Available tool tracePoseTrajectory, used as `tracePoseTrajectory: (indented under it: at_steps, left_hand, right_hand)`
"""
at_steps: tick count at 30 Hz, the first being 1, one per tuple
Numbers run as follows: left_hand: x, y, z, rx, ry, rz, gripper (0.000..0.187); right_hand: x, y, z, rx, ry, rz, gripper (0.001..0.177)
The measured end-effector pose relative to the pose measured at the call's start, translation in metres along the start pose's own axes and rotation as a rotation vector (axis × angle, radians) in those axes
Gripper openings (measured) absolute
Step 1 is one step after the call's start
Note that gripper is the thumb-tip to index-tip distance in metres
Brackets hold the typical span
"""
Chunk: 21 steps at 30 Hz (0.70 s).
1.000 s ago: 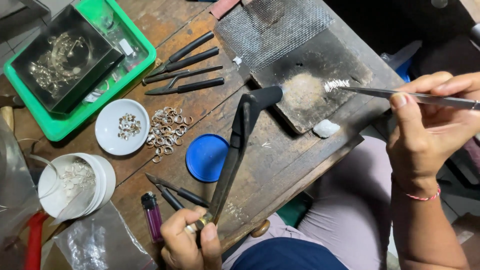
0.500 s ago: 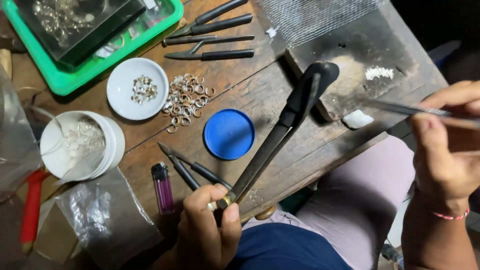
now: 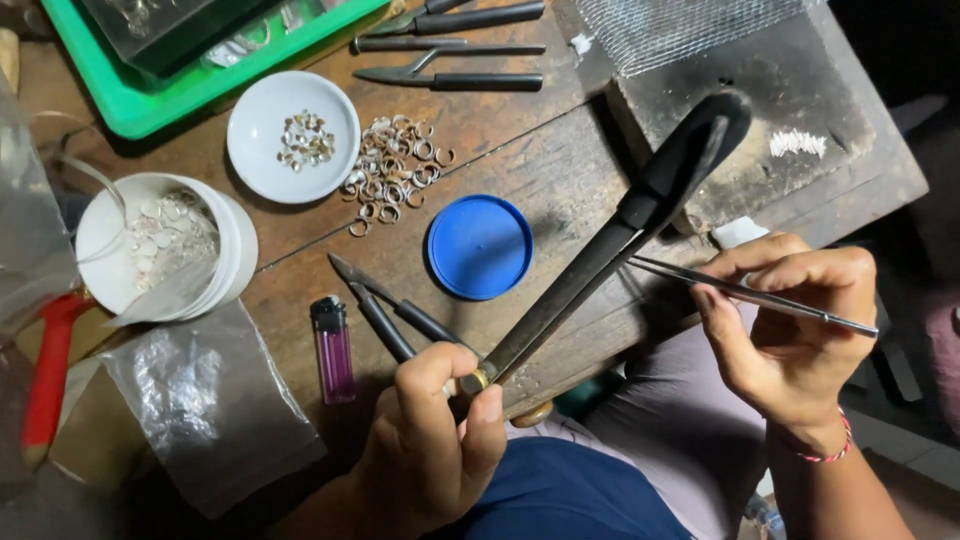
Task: Soldering small metal jewelry components on a soldering block using a hand torch and tweezers.
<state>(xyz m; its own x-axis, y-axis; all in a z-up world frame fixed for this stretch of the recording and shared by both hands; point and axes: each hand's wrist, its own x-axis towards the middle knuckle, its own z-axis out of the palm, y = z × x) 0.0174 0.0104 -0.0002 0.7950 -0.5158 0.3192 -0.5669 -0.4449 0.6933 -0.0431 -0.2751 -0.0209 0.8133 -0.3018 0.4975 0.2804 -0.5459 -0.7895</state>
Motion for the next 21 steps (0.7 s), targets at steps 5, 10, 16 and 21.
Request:
tracePoseTrajectory:
  at_steps: [5, 10, 16, 21]
  left_hand:
    - [0.006, -0.001, 0.002, -0.039, 0.011, 0.091, 0.032]
    - [0.007, -0.002, 0.001, -0.067, 0.014, 0.099, 0.03]
    - [0.013, 0.003, -0.001, -0.106, 0.063, 0.125, 0.029]
    - [0.016, 0.009, -0.008, -0.047, 0.015, 0.058, 0.031]
  right_hand:
    - [0.004, -0.006, -0.005, 0.025, -0.077, -0.059, 0.039]
    - [0.043, -0.028, -0.031, -0.214, -0.454, 0.076, 0.024]
    - [0.091, -0.052, -0.025, -0.144, -0.834, -0.34, 0.022]
    - [0.096, -0.022, -0.038, -0.379, -1.115, -0.587, 0.015]
